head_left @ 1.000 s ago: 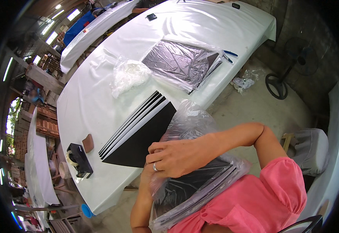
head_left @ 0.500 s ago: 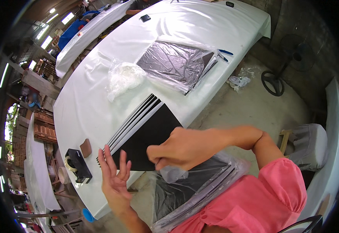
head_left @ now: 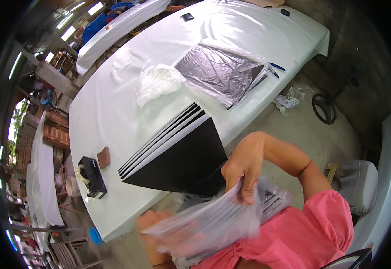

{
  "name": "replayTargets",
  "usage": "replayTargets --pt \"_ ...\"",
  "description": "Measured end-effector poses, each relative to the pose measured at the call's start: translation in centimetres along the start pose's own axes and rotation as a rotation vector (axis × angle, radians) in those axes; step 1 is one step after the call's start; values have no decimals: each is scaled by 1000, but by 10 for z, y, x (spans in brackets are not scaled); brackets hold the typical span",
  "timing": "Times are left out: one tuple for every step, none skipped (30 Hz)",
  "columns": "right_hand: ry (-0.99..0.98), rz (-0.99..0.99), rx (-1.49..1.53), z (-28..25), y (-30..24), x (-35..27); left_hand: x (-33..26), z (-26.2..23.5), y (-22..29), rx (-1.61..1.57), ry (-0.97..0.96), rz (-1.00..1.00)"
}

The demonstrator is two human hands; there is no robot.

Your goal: The person wraps individual black panels in plastic bags, then stacks the bagged panels into a larger plastic bag.

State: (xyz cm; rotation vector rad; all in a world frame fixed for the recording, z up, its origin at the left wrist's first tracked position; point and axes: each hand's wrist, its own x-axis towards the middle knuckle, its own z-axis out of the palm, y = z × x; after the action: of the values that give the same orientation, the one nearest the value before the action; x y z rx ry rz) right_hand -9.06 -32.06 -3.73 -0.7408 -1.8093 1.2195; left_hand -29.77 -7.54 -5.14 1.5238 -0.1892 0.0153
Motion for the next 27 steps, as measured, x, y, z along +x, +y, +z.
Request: replayTargets --pt "-57 169 60 1 9 2 -10 -3 5 -120 16 82" --pt "-113 339 118 4 15 3 -18 -6 9 -203 23 153" --pt "-126 336 117 6 19 7 -23 -9 12 -244 32 200" --pt "159 134 1 8 23 10 -27 -11 15 -257 34 228" --pt "444 -72 -113 9 25 12 -30 -12 15 -259 37 238" --pt "512 -147 -110 3 23 10 -31 -14 15 -259 39 248" --pt "503 -151 -109 3 23 9 -32 -13 15 -254 41 252" --pt "756 -332 403 3 24 7 -32 -15 17 -252 42 265" --pt "988 -499 927 4 22 5 -33 -17 18 -259 36 275" --pt "996 -564 1104 1 36 -5 -32 -17 19 -262 23 284" --pt "1002 -564 1096 2 50 -11 -30 -17 21 -264 12 292" --pt "817 -495 1048 0 53 -2 -31 -21 25 -267 9 307" --pt "633 -426 995 0 54 6 -33 -24 27 -265 10 316" --pt "663 -91 841 10 46 2 -34 -25 30 -261 8 319" --pt "650 -87 843 15 46 4 -36 -26 31 -264 8 319" --pt "539 19 600 19 47 6 -35 -26 33 -252 -13 306" --pt "474 72 482 17 51 8 -36 -28 34 -242 -41 283" --pt "409 121 361 17 53 9 -33 -27 34 -230 -77 247" --pt "119 174 386 13 64 8 -28 -26 32 -233 -129 210" --pt "-172 223 406 10 70 8 -23 -25 31 -234 -183 164" --pt "-193 224 413 11 75 14 -18 -25 28 -236 -246 107" --pt "-216 281 313 17 79 22 -14 -25 26 -237 -302 60" --pt "-238 334 212 19 83 28 -11 -24 23 -236 -354 18" --pt "-110 125 271 17 85 28 -9 -23 23 -236 -397 -23" --pt "-134 124 271 13 83 18 -6 -22 20 -233 -440 -54" --pt "207 -14 526 7 81 2 -3 -21 19 -241 -483 -86" --pt "363 -66 670 5 82 -3 -2 -19 16 -244 -527 -118"
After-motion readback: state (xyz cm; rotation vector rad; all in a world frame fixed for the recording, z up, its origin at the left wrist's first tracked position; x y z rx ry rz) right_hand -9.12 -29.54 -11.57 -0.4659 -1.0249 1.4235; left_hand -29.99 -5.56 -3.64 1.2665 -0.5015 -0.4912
